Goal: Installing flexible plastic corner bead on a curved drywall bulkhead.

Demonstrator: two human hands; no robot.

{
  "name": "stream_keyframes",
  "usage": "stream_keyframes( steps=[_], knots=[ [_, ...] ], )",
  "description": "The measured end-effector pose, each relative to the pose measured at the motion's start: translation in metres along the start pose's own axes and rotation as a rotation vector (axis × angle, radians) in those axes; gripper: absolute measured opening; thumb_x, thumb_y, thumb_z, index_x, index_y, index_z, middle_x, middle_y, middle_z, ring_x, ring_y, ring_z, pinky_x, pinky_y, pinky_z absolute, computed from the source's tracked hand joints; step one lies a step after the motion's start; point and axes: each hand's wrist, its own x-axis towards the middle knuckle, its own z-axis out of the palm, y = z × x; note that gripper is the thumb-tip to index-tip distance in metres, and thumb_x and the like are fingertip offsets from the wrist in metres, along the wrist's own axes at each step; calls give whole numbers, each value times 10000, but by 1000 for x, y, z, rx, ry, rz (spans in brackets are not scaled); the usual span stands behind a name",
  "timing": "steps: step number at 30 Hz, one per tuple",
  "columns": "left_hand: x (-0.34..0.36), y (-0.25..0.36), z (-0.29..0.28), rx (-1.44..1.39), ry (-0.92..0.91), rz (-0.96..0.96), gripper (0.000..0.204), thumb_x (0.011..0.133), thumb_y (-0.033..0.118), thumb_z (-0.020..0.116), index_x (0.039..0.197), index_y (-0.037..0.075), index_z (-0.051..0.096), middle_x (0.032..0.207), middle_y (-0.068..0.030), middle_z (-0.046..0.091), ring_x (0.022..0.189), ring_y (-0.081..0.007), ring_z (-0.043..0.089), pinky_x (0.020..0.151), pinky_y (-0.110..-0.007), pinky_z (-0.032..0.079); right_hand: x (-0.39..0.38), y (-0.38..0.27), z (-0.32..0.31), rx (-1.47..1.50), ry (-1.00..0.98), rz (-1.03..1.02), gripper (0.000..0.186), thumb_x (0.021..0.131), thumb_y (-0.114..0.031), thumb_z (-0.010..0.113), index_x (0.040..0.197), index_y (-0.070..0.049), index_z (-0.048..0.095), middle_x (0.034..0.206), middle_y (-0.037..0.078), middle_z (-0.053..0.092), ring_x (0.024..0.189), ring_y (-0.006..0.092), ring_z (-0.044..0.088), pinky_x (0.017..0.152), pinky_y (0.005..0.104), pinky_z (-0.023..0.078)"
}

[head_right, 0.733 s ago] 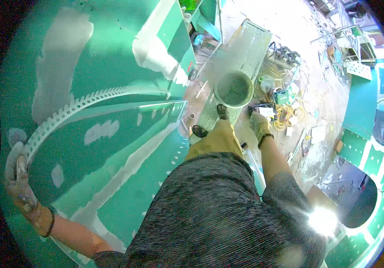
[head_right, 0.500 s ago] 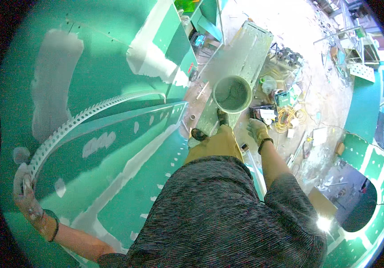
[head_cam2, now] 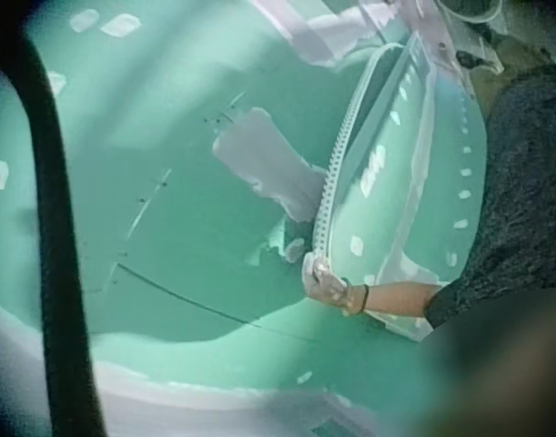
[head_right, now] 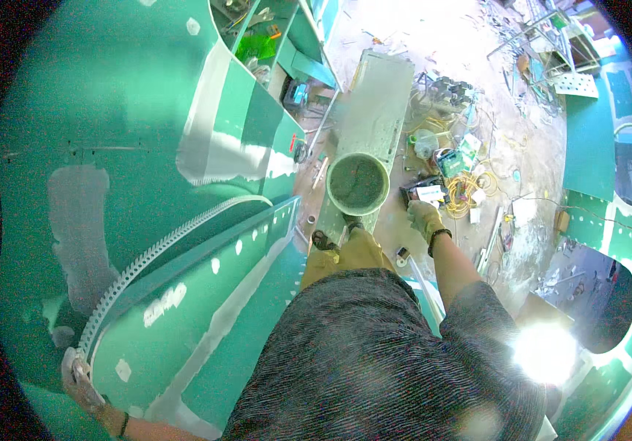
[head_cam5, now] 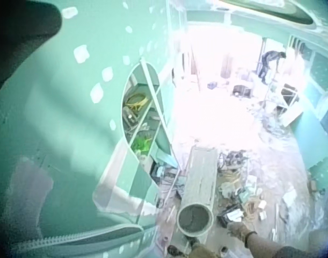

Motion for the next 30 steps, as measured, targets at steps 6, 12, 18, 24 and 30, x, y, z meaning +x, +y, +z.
stream_keyframes(
  steps=[6,12,18,24,30],
  knots=[
    [-4,-17,-12,126,-70,71,527,1012,373,644,1290,-74,655,1254,-188,684,1133,-280,659,977,-409,537,5,3,-7,-402,-111,-75,156,997,-342,630,1058,-202,660,885,-53,673,769,123,647,718,342,502],
    [-14,18,8,136,-53,4,322,1002,113,624,1245,-91,679,1208,-198,711,1085,-273,695,950,-364,579,-25,7,19,-2,62,76,111,979,-293,623,917,-218,569,774,-44,570,607,150,556,516,308,420],
    [-11,-2,8,-227,-51,6,263,974,1,622,1214,-87,684,1245,-187,692,1073,-269,699,953,-344,581,-45,21,20,-118,59,50,358,1017,-403,589,1247,-134,641,1110,15,697,1004,180,656,939,413,504],
    [-19,-15,3,-176,-86,95,229,966,-44,599,1174,-72,690,1176,-174,708,1073,-265,703,975,-364,584,-65,19,44,-194,75,77,351,1016,-398,596,1233,-128,650,1110,22,729,903,149,667,885,399,526],
    [-12,17,6,223,-55,409,216,923,41,697,1136,21,730,1109,-127,748,1009,-249,734,887,-362,589,-57,15,41,-123,57,32,387,999,-376,655,1284,-114,652,1137,50,727,947,181,693,814,335,541]
  ],
)
